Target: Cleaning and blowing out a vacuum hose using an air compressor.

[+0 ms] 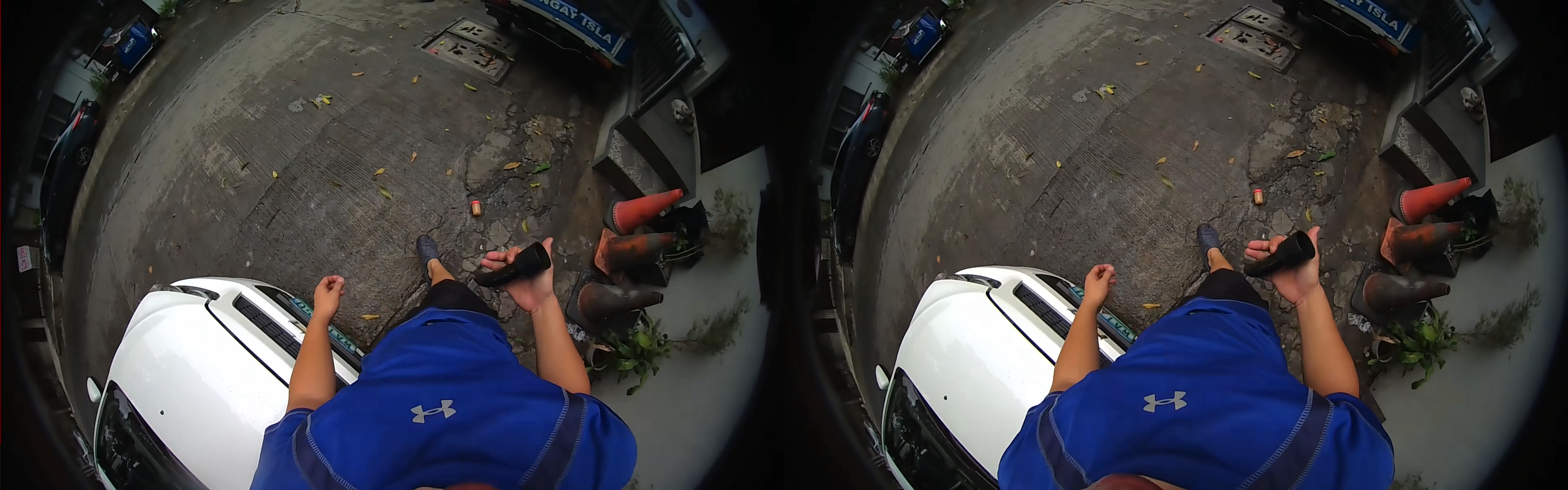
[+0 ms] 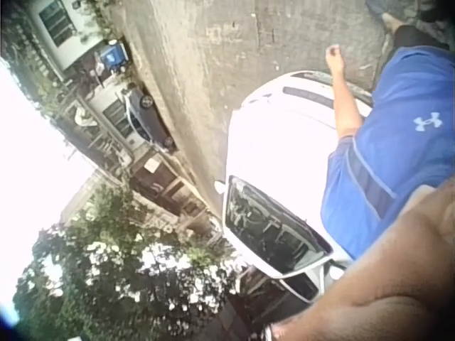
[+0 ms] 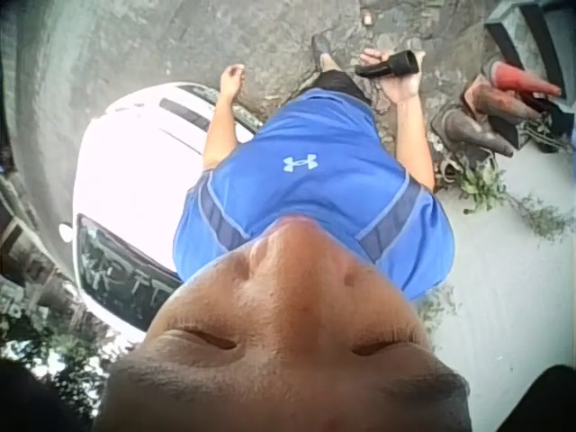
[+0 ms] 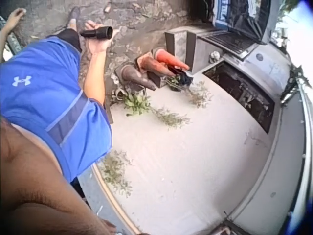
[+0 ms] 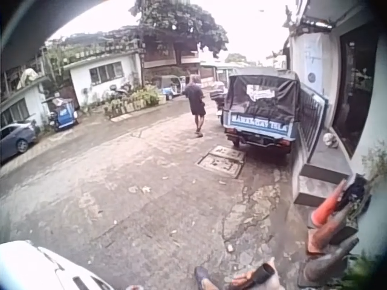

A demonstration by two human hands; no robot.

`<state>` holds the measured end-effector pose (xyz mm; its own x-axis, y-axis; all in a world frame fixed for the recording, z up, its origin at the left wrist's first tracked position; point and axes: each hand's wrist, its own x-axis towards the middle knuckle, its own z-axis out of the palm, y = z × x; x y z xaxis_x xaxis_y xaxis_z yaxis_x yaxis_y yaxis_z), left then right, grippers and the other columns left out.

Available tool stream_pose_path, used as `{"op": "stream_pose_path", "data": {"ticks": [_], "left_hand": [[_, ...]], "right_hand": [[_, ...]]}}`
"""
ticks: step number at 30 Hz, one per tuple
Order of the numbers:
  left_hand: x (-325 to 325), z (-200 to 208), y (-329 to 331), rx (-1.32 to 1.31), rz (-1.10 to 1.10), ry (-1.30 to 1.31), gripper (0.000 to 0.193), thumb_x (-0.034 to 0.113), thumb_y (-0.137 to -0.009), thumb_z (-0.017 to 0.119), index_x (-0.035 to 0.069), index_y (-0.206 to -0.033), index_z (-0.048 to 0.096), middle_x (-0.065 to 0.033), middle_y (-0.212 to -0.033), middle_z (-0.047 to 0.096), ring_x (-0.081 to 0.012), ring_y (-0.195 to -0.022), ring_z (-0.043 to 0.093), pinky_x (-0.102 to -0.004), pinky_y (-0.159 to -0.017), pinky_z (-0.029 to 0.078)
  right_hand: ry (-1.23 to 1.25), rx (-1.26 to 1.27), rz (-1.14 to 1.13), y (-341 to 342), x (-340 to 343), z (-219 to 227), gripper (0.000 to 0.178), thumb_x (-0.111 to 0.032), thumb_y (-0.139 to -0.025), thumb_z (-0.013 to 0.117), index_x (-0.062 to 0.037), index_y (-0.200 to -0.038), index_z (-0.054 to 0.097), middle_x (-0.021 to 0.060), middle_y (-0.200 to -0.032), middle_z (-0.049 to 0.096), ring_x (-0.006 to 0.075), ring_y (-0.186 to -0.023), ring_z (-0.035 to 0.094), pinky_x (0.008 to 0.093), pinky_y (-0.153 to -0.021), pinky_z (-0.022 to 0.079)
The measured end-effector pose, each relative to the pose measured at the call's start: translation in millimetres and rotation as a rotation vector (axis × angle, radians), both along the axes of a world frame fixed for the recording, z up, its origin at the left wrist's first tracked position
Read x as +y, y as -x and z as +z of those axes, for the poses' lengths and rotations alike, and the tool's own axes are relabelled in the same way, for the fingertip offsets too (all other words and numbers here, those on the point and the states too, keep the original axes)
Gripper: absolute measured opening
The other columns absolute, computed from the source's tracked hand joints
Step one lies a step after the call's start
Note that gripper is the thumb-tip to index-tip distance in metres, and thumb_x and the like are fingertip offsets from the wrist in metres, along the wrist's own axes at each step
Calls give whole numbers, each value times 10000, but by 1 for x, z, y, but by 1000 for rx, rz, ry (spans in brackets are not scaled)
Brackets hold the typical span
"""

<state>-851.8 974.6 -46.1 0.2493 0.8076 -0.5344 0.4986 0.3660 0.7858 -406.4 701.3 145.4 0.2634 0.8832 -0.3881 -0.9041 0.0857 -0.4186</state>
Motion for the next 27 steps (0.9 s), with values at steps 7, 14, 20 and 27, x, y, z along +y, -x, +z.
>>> {"op": "stream_pose_path", "data": {"ticks": [7, 14, 20, 27], "left_hand": [[141, -73, -68, 91, 300, 126, 209, 260, -1059, 655, 82, -1166, 673, -35, -1061, 716, -147, -835, 674, -290, -646, 510], [236, -75, -135, 474, 157, 526, 240, 303, -1014, 720, 73, -1083, 711, -39, -826, 684, -195, -724, 650, -373, -599, 496], [503, -97, -236, 554, -68, 491, 262, 286, -1007, 741, 38, -1085, 714, -59, -814, 698, -181, -744, 651, -349, -647, 519], [898, -139, -418, 349, 27, -266, 320, 294, -985, 756, 25, -1150, 706, -88, -999, 755, -190, -908, 704, -346, -847, 571]], "right_hand": [[301, 2, 147, -131, 233, -131, 1071, -992, -879, 174, -80, -1091, 693, 137, -1029, 718, 343, -1029, 680, 731, -952, 446], [-332, -36, 5, -259, 508, -61, 950, -857, -991, 301, -29, -1209, 714, 193, -1667, 336, 376, -1501, 370, 711, -1175, 336], [-544, -527, -205, -387, 680, 6, 920, -508, -929, 766, -93, -1629, 338, 195, -1765, 95, 470, -1602, 205, 645, -1231, 350], [-22, -222, -87, -486, 876, -65, 762, -112, -1015, 666, -69, -1653, 251, 201, -1493, 563, 262, -836, 714, 392, -658, 641]]}}
